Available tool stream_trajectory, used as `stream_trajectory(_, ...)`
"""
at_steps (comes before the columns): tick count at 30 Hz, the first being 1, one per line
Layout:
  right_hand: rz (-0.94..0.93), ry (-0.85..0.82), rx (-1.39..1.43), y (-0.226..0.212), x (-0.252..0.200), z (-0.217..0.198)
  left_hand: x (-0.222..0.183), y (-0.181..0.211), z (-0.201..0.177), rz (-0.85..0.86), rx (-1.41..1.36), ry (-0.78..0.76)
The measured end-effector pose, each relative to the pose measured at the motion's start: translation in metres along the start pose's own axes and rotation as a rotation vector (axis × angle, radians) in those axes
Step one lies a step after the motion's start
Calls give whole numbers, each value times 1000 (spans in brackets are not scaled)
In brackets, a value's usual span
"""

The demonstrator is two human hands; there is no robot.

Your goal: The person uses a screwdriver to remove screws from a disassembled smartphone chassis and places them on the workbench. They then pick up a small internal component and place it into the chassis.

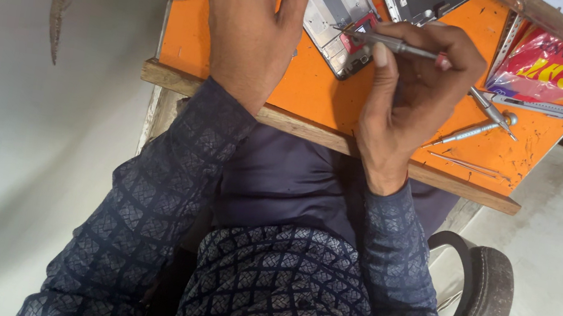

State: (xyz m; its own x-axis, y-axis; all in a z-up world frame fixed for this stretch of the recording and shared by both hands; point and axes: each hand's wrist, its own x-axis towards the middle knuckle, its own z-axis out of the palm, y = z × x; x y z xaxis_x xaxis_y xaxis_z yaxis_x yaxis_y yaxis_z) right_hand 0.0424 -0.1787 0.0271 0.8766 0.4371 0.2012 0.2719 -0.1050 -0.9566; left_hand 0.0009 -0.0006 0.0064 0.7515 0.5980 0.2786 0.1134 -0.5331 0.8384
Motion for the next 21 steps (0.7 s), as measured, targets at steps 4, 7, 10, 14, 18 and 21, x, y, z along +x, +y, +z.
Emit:
stream_trajectory(4,32,98,108,-3,1,-3,5,12,-8,40,-144,-117)
stream_trajectory(7,87,201,172,-3,7,-5,10,19,-15,173,-196,-203)
stream_trajectory(10,82,242,224,-2,10,-4,13,17,-21,300,-126,-267)
stream_trajectory(14,118,225,248,-3,12,-3,10,14,-17,277,-68,-314)
stream_trajectory(18,144,214,252,-5,13,-2,5,11,-16,258,-54,-297)
stream_trajectory(21,148,212,257,-4,13,-2,6,10,-15,226,-49,-312)
